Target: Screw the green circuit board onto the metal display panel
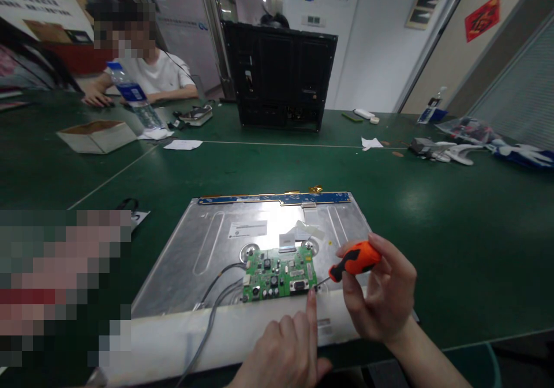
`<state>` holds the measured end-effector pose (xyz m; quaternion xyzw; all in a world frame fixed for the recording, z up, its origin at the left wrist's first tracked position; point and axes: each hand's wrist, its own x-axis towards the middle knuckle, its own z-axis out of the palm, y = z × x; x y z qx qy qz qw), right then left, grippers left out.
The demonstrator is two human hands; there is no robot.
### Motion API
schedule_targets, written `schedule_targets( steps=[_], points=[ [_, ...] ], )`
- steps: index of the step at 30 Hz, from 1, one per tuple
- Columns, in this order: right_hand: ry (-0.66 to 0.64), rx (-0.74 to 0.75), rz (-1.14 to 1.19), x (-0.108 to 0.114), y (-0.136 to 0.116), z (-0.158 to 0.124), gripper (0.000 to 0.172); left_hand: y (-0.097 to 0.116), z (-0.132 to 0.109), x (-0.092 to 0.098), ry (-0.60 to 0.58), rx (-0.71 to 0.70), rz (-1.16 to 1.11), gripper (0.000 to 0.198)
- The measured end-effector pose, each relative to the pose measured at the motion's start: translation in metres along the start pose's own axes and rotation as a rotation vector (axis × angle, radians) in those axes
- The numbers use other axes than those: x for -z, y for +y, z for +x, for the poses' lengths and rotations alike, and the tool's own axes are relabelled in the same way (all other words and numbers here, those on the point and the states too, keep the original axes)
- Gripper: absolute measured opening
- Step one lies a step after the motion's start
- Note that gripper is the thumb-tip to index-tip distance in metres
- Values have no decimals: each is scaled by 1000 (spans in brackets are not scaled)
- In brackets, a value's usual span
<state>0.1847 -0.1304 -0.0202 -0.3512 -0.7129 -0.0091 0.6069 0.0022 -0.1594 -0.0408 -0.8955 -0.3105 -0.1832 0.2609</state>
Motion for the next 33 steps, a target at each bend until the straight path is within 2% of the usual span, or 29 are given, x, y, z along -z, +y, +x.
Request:
schedule_targets(
  steps=[10,22,33],
  points=[
    [46,154,-111,-1,-3,19,73,-1,-3,0,-21,4,-32,69],
    [-41,27,55,1,-1,6,78,-1,0,1,-4,-5,-3,70],
    [-8,54,10,0,-1,6,78,-1,0,0,-13,-9,-1,69]
  ],
)
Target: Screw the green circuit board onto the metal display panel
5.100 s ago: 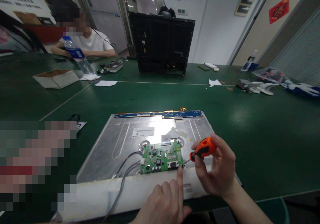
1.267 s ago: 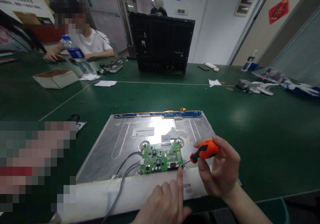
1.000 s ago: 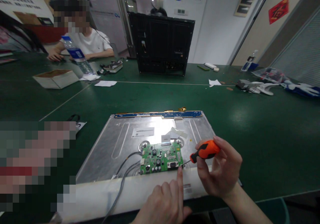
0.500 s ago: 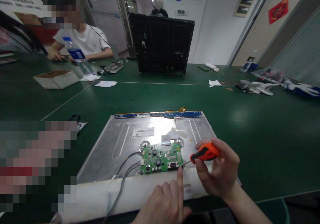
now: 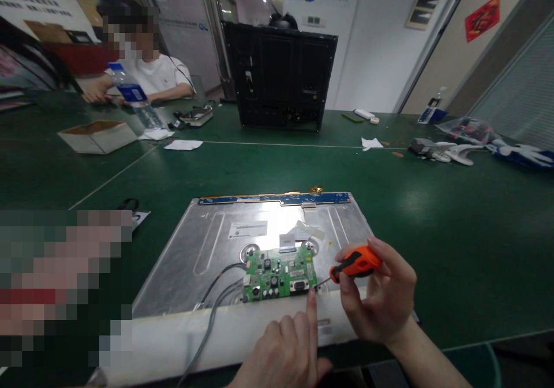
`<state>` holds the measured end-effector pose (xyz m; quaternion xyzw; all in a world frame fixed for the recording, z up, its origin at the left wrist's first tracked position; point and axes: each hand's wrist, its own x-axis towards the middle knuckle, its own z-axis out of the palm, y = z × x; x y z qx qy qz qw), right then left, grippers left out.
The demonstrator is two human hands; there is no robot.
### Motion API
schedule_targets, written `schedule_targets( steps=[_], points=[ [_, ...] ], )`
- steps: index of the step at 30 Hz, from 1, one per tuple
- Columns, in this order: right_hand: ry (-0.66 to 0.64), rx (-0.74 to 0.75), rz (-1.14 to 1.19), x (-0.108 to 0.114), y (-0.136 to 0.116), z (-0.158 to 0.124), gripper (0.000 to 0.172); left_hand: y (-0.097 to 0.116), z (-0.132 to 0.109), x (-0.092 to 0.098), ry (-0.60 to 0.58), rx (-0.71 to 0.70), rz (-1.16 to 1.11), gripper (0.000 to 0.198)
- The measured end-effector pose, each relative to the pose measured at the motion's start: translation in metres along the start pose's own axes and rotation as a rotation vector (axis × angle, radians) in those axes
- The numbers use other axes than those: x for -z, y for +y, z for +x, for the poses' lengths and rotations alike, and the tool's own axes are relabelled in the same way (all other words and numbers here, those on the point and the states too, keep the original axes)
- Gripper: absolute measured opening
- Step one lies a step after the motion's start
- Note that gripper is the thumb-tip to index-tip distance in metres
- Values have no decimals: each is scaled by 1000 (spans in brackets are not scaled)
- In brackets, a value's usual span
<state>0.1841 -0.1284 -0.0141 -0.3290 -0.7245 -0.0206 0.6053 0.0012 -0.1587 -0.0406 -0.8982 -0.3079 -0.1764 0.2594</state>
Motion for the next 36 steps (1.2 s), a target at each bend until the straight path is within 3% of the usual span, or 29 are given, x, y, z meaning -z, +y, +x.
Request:
schedule_targets(
  steps=[7,16,25,36],
  points=[
    [17,-3,-64,-2,-2,1,79,3,-3,-3,0,11,-11,66],
    [54,101,-140,-4,1,10,68,4,-3,-3,11,22,-28,70],
    [-18,7,56,-1,-1,3,78,0,0,2,1,10,-13,71],
    [38,17,-46,-4,0,2,77,4,-5,-6,21,34,-5,67]
  ],
)
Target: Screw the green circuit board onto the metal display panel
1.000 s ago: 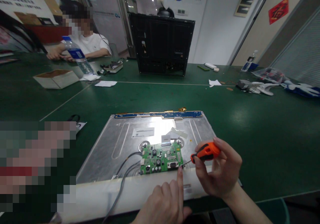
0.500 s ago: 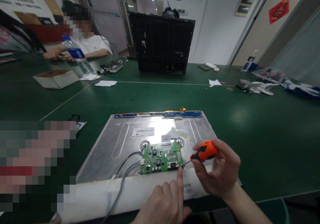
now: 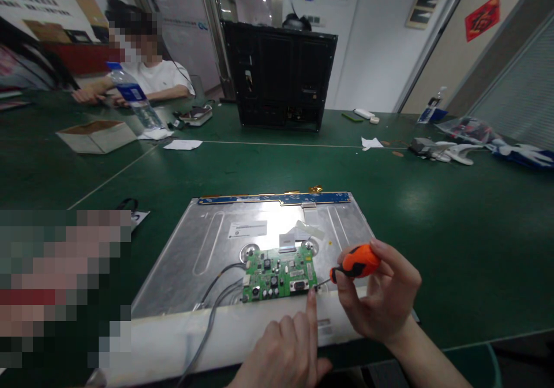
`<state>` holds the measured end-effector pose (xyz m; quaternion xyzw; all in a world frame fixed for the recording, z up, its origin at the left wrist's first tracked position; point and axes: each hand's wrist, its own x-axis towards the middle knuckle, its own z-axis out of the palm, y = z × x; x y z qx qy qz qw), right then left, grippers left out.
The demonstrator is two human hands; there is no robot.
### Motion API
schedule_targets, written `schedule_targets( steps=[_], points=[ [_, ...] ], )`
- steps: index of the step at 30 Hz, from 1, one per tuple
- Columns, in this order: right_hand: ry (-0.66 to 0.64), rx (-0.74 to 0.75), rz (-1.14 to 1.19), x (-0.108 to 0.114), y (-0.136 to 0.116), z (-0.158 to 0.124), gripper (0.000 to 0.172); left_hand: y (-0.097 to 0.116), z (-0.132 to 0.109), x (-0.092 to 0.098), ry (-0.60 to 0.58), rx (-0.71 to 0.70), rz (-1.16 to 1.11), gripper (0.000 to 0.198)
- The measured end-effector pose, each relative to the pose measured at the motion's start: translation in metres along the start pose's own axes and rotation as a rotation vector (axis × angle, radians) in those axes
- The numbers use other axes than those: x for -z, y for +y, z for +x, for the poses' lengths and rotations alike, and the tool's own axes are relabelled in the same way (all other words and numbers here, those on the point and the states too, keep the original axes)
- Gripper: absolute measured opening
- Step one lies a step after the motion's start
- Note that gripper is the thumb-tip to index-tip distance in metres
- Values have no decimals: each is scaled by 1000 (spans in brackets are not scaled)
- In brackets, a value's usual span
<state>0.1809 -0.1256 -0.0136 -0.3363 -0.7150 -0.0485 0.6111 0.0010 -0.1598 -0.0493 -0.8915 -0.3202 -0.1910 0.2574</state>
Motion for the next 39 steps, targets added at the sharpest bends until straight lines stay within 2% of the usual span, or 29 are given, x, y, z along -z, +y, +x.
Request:
schedule_targets(
  steps=[4,8,12,18,22,34,39],
  points=[
    [24,50,-52,0,-2,8,72,-2,3,4,-42,-32,-18,68],
    [4,65,-47,0,0,9,69,-4,5,7,-13,1,-25,70],
    [0,38,-47,1,1,4,69,-4,5,9,-39,-25,-24,68],
    [-69,-23,88,4,0,-1,76,-4,3,8,-57,-29,-14,66],
    [-41,-23,60,4,0,-4,77,-2,3,5,-16,-12,-5,66],
    [32,99,-105,1,1,6,72,-3,7,8,-39,-4,-22,71],
    [-27,58,8,2,1,4,75,-5,6,7,-28,-15,-16,69]
  ],
)
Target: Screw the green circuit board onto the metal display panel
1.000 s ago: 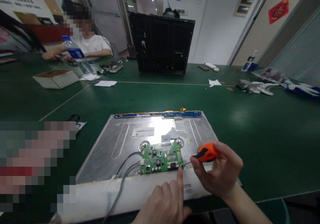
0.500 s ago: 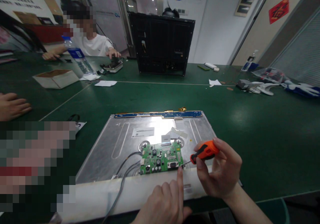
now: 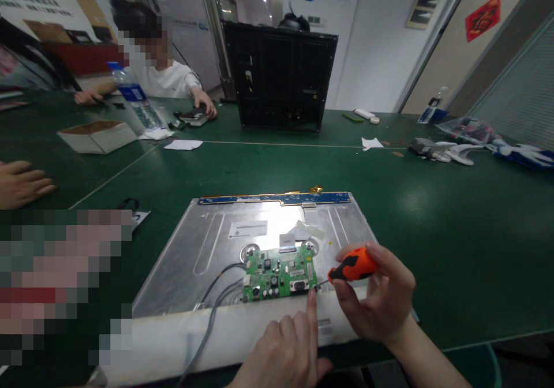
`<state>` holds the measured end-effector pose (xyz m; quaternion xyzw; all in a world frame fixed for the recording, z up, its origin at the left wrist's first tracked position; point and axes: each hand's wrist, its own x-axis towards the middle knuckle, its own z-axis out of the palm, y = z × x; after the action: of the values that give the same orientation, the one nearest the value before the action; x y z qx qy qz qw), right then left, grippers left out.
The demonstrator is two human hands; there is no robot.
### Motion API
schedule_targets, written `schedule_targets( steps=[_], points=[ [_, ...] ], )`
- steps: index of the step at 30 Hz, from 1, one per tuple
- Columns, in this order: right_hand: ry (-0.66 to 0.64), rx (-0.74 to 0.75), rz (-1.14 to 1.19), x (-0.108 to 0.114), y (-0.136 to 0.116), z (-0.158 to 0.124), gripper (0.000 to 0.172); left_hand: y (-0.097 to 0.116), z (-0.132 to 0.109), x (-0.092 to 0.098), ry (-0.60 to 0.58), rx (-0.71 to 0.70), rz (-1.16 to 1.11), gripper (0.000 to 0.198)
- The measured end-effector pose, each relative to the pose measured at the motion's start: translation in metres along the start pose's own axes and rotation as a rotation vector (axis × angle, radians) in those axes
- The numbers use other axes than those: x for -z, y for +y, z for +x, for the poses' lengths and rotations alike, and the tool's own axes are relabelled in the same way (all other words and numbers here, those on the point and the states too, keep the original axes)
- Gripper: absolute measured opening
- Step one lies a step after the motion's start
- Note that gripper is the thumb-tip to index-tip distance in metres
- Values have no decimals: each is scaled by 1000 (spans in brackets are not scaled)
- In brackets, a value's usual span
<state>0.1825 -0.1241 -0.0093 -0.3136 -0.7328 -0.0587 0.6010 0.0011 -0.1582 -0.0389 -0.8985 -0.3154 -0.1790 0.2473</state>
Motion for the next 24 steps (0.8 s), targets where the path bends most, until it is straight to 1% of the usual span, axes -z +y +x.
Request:
schedule_targets(
  steps=[3,6,10,16,20,24],
  points=[
    [-18,-29,91,1,-1,1,75,0,-1,-1,3,-8,-3,69],
    [-32,-43,115,2,-1,-1,78,0,-1,0,8,-8,-6,71],
    [-8,-53,54,1,0,-3,78,1,0,0,2,-11,5,72],
    [27,17,-19,0,0,2,76,0,-2,-1,2,-21,6,69],
    [49,10,-95,0,1,-1,77,1,-3,-2,1,-20,5,67],
    [22,16,-61,-1,2,-2,77,1,-4,-2,-1,-14,3,66]
  ],
)
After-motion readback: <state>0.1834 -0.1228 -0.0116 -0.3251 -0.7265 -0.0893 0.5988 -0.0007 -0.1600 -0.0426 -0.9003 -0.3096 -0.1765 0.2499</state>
